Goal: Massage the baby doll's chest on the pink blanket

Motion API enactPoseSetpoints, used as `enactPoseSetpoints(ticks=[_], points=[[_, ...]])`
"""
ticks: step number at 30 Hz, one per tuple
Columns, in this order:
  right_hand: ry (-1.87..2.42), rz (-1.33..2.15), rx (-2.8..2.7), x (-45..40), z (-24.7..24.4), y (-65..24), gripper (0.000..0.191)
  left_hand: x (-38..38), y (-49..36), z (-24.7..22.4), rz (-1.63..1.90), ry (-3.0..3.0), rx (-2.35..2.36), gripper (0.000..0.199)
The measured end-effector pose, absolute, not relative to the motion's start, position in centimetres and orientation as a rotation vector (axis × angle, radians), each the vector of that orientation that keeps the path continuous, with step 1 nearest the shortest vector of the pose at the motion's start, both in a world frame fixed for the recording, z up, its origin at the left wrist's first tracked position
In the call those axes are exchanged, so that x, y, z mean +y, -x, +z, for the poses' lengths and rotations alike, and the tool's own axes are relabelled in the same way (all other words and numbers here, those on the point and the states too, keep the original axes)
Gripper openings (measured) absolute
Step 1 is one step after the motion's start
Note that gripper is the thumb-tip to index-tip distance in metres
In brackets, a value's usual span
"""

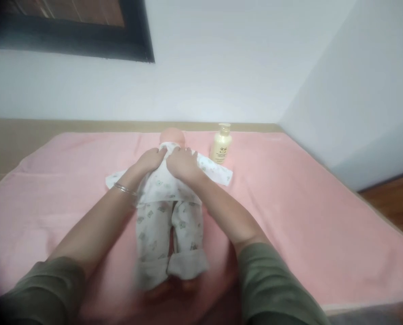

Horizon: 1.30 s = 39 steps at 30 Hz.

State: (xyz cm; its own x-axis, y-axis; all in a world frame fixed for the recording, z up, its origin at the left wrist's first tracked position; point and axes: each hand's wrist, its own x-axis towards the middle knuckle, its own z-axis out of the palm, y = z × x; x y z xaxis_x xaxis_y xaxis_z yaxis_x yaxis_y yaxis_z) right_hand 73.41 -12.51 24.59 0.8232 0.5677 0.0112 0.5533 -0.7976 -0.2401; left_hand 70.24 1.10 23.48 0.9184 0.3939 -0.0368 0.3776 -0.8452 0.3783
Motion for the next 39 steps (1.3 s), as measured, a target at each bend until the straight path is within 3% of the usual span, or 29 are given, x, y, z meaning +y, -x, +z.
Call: enactPoseSetpoints(ticks=[9,13,19,23,29,35,39], points=[[2.651,0.208,-0.838,-13.5,23.7,-77.4,0.067,-2.5,-68.8,25.2,0.089,-2.954,0.531,0.043],[2.756,0.147,-0.949,-13.8,24.2,-76.4,0.069,-1.2,-69.4,24.4,0.113,-2.891,0.494,0.056],[2.896,-0.199,-1.069,-13.1,24.4,-73.3,0.049,0.7,-70.2,23.3,0.115,-2.637,0.565,0.065],[2.78,-0.046,-0.957,-13.0,24.0,-74.7,0.053,-0.3,-69.5,24.5,0.085,-2.703,0.577,0.065],[2.601,0.206,-0.861,-13.4,23.5,-77.9,0.067,-2.7,-68.0,27.6,-0.101,-2.816,0.78,0.042],[2.677,0.14,-0.85,-13.1,24.0,-76.5,0.061,-1.2,-68.8,25.0,0.05,-2.785,0.625,0.063],[2.794,-0.02,-0.934,-12.6,24.6,-73.7,0.052,0.2,-69.5,23.3,0.13,-2.712,0.546,0.062]])
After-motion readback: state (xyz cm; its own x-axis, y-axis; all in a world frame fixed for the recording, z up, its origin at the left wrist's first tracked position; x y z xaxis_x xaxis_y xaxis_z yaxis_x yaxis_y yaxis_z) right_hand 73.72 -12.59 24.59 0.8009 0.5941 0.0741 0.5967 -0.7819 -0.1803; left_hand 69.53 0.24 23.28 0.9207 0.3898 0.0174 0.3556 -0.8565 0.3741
